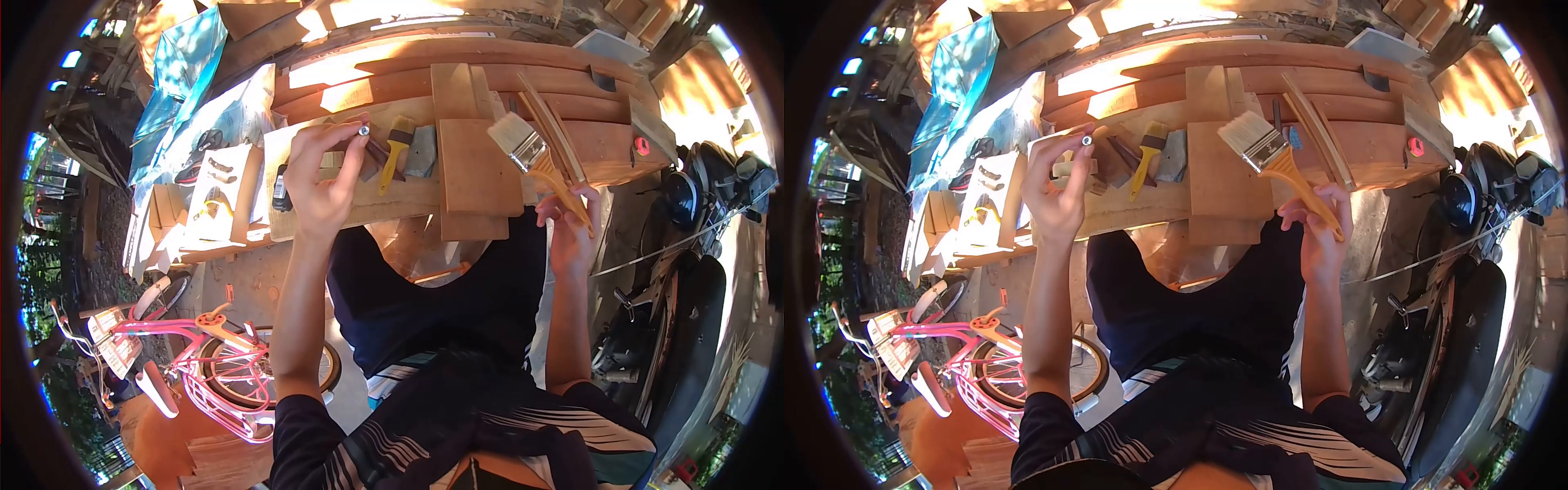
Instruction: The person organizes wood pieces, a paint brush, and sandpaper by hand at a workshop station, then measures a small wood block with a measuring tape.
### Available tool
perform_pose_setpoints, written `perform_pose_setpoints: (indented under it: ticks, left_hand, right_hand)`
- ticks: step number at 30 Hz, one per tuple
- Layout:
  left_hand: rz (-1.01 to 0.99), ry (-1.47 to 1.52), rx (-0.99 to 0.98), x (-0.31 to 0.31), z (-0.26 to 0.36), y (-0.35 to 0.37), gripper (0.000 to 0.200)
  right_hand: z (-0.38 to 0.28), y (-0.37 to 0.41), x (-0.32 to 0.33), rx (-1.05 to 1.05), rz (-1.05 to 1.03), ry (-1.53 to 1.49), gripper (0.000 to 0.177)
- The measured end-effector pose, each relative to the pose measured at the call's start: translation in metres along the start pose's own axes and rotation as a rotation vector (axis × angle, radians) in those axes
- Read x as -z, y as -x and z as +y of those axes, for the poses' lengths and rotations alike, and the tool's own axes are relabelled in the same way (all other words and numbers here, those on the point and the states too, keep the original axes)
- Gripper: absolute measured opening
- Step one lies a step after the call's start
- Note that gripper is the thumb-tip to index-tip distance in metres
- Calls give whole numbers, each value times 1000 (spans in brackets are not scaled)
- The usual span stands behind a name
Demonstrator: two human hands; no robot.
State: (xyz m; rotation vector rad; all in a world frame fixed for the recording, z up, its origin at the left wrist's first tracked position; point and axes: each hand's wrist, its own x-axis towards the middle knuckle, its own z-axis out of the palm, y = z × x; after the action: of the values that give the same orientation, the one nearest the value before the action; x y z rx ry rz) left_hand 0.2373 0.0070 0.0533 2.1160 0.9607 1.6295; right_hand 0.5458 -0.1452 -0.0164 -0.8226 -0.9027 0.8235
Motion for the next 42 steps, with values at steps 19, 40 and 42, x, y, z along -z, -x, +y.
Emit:
perform_pose_setpoints:
  ticks: [19,40,42]
  left_hand:
    - [539,-80,421,122,-73,90,15]
    - [-179,-767,579,186,-374,108,29]
    - [-143,-599,548,175,-347,103,27]
  right_hand:
    - [10,0,4,-55,30,78,36]
    - [11,-35,-61,-2,-144,317,32]
    - [13,-34,-59,-10,-150,316,31]
